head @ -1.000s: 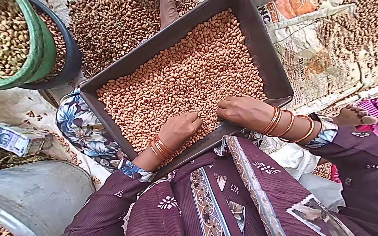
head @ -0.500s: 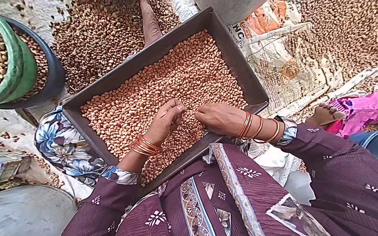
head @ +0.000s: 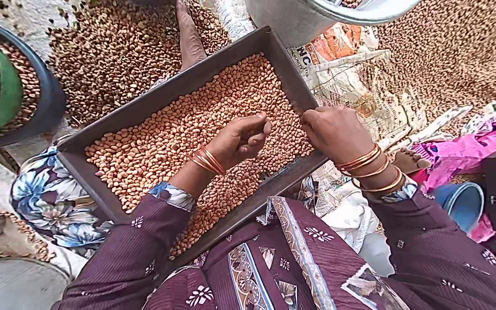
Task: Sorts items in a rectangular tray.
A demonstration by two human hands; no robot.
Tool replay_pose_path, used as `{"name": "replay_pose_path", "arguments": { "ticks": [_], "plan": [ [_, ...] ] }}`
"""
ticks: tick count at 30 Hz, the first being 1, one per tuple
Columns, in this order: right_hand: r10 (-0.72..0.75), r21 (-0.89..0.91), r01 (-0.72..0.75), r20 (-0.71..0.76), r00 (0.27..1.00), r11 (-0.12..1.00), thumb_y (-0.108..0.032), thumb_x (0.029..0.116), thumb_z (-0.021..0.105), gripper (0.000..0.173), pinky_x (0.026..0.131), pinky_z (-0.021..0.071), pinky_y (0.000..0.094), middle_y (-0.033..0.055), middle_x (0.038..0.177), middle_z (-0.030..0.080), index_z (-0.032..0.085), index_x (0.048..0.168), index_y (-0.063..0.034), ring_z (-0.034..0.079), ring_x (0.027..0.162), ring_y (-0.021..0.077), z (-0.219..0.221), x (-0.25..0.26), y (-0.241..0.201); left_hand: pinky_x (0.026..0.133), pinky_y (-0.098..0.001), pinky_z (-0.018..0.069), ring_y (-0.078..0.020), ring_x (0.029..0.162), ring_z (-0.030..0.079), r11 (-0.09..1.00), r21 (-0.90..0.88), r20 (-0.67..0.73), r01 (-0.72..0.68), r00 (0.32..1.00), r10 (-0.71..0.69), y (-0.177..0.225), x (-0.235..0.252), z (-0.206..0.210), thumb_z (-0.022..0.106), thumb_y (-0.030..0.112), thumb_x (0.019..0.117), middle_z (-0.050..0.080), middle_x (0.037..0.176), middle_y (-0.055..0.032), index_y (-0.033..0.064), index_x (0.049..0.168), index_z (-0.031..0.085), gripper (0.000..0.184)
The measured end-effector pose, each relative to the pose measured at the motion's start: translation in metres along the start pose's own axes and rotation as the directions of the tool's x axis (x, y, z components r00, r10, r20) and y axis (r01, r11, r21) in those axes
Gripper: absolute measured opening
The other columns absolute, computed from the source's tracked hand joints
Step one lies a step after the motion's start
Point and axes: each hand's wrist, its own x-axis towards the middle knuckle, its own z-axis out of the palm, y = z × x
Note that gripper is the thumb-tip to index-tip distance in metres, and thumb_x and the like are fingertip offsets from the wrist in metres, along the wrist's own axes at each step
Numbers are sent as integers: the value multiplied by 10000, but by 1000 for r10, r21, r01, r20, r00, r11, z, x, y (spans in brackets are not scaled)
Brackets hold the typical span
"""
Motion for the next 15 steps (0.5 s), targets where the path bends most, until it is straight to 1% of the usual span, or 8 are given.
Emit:
{"name": "replay_pose_path", "arguments": {
  "ticks": [3, 6, 7, 9, 11, 12, 13, 15],
  "plan": [
    [48, -3, -48, 29, 998, 999, -68, 994, 594, 158, 659, 532, 591, 262, 857, 673, 668, 935, 59, 695, 797, 472, 17, 1, -3, 400, -131, 295, 15, 421, 362, 958, 279, -151, -74, 981, 120, 16, 20, 3, 356, 284, 1127, 458, 550, 86, 145, 716, 543, 472],
    [77, 2, -78, 77, 994, 997, -41, 975, 629, 120, 642, 539, 577, 268, 888, 665, 657, 931, 67, 691, 795, 469, 25, 2, -12, 385, -153, 296, 25, 395, 376, 775, 621, -208, -118, 928, 308, 26, 41, -2, 509, 255, 1091, 526, 521, 94, 86, 763, 684, 408],
    [75, -2, -75, 84, 994, 997, -38, 971, 639, 110, 627, 538, 567, 262, 889, 657, 651, 921, 59, 687, 787, 460, 26, 2, -14, 402, -162, 306, 25, 404, 375, 675, 728, -181, -120, 916, 358, 28, 45, -5, 531, 255, 1082, 523, 524, 101, 86, 804, 714, 373],
    [91, -20, -89, 152, 984, 996, -58, 988, 614, 138, 673, 550, 566, 265, 929, 668, 654, 953, 69, 699, 838, 457, 25, 8, -17, 480, -211, 385, -14, 457, 437, 389, 918, -103, -73, 906, 411, 29, 53, -9, 526, 290, 1082, 535, 585, 73, 102, 928, 736, 322],
    [84, -2, -85, 176, 981, 996, -84, 976, 612, 140, 661, 536, 565, 250, 905, 661, 641, 968, 53, 693, 832, 448, 20, 10, -16, 648, -376, 526, -172, 634, 617, 108, 994, -23, -21, 922, 388, 27, 59, -9, 500, 285, 1092, 670, 787, -58, 97, 1143, 723, 296],
    [76, 15, -79, 167, 983, 997, -108, 961, 625, 142, 633, 525, 561, 234, 878, 650, 626, 983, 33, 687, 811, 438, 16, 12, -15, 754, -489, 552, -285, 775, 696, 1, 1000, 1, -2, 932, 363, 25, 63, -8, 493, 276, 1091, 720, 896, -131, 92, 1225, 696, 305],
    [72, 17, -76, 173, 982, 997, -134, 958, 615, 165, 640, 518, 558, 224, 880, 647, 603, 1022, 18, 688, 817, 431, 11, 17, -15, 787, -561, 546, -369, 853, 715, -95, 995, 11, 22, 943, 333, 22, 67, -7, 487, 278, 1091, 725, 940, -177, 94, 1274, 663, 314],
    [47, 45, -52, 109, 993, 998, -129, 961, 596, 174, 666, 514, 562, 224, 891, 651, 605, 1061, 13, 688, 832, 429, 3, 26, -13, 741, -604, 536, -449, 882, 708, -261, 960, -26, 100, 962, 272, 17, 73, -1, 453, 291, 1104, 706, 932, -217, 103, 1363, 592, 349]
  ]
}}
